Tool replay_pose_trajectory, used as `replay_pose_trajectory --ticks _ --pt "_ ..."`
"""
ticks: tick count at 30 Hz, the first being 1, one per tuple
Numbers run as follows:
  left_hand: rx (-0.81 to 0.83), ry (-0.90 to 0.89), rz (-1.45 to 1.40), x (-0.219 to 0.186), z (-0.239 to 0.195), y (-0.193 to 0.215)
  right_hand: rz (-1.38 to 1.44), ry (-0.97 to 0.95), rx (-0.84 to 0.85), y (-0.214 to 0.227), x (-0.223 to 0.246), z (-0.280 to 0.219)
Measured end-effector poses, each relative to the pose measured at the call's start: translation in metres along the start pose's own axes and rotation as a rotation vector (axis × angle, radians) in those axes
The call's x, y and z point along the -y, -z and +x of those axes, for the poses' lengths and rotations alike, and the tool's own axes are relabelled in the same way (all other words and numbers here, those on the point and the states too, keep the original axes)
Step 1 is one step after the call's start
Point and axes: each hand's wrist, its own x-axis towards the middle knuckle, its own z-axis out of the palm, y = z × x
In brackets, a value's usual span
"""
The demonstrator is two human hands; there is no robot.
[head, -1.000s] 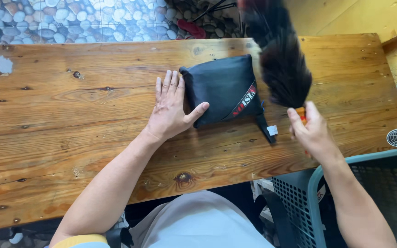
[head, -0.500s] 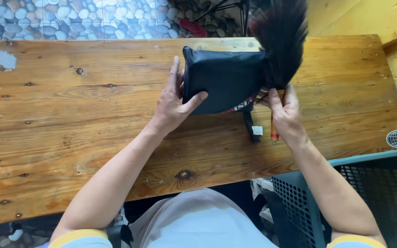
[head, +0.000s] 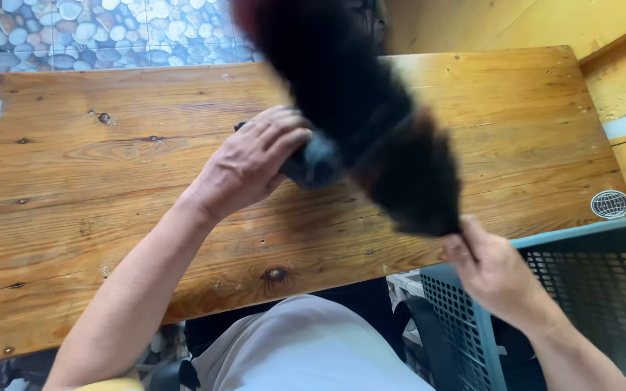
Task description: The person cleans a small black pouch with a duster brush and places it in a basket. They then unfold a large black garment on the table, brush it thoroughly with the duster, and fold it into a compact bundle.
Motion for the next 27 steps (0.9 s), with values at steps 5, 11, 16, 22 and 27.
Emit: replay_pose_trajectory --ticks 5,11,16,22,27 --pt "0.087 -0.207 0.243 0.006 -0.019 -0.010 -0.138 -0.225 0.012 -0.012 -0.016 0.005" --pt "-0.031 -0.054 0.422 0.018 -0.045 -0.028 -0.066 -0.022 0.022 -0.036 -0.005 -0.001" --pt "-0.084 0.039 0.410 0.016 -0.049 -0.025 -0.169 -0.028 -0.161 -0.042 -0.017 0.008" --pt "-0.122 0.067 0.364 0.026 -0.063 -0.040 -0.176 0.279 -0.111 -0.056 -0.017 0.002" --pt "-0.067 0.084 0.362 0.017 -0.052 -0.026 -0.137 -0.115 -0.171 -0.036 -0.015 0.000"
